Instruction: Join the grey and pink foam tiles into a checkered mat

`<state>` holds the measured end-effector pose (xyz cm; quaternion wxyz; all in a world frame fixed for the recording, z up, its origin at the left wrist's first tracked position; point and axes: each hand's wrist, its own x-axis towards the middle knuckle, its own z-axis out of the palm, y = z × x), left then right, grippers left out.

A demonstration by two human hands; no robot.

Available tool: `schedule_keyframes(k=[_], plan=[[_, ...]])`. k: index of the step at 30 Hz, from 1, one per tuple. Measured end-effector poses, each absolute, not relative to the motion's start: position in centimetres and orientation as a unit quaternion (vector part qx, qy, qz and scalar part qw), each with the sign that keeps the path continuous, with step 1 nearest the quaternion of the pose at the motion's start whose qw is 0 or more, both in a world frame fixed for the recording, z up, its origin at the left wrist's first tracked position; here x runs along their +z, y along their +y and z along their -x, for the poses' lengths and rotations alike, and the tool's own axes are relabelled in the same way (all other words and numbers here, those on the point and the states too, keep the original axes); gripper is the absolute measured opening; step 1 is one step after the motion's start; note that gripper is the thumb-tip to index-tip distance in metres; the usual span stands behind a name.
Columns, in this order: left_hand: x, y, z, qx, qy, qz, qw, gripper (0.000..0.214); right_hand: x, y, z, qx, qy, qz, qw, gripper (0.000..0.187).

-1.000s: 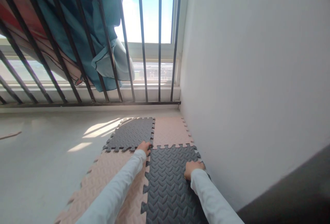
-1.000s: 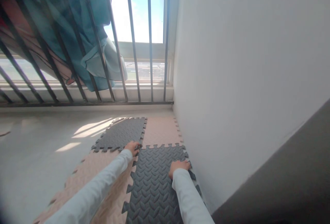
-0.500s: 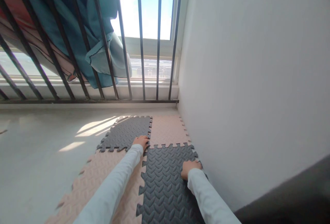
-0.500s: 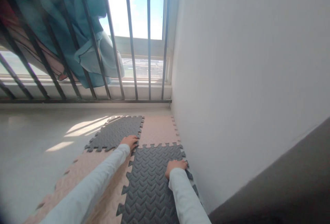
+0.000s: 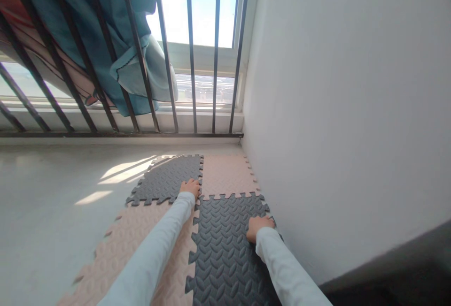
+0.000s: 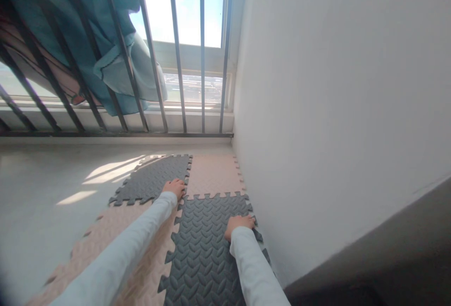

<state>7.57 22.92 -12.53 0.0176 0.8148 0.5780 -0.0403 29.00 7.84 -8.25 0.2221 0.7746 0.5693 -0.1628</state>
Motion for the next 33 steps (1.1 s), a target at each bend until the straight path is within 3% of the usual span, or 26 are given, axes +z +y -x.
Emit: schedule_keyframes(k=[8,18,26,33], plan=[[-13.3,22.7,-7.3,-0.031,0.574,-0.817,0.035,0.026,-8.6,8.0,-29.2,-0.16,0.577,-0.771,0.216,0.042],[-14.7,21.1,-5.1,-0.067,0.579,-0.806,0.1,0.052,-7.7,8.3,-29.1,-0.183,0.57,-0.766,0.233,0.05],[-15.0,18.6,0.3,-0.114,0.664,-0.738,0.047,0.06,-7.9,8.0,-29.1,-0.178,0.569,-0.774,0.214,0.045],[-15.3,16.9,1.0,-0.109,0.671,-0.73,0.075,0.059,-7.9,7.9,-29.1,-0.174,0.573,-0.772,0.214,0.047]])
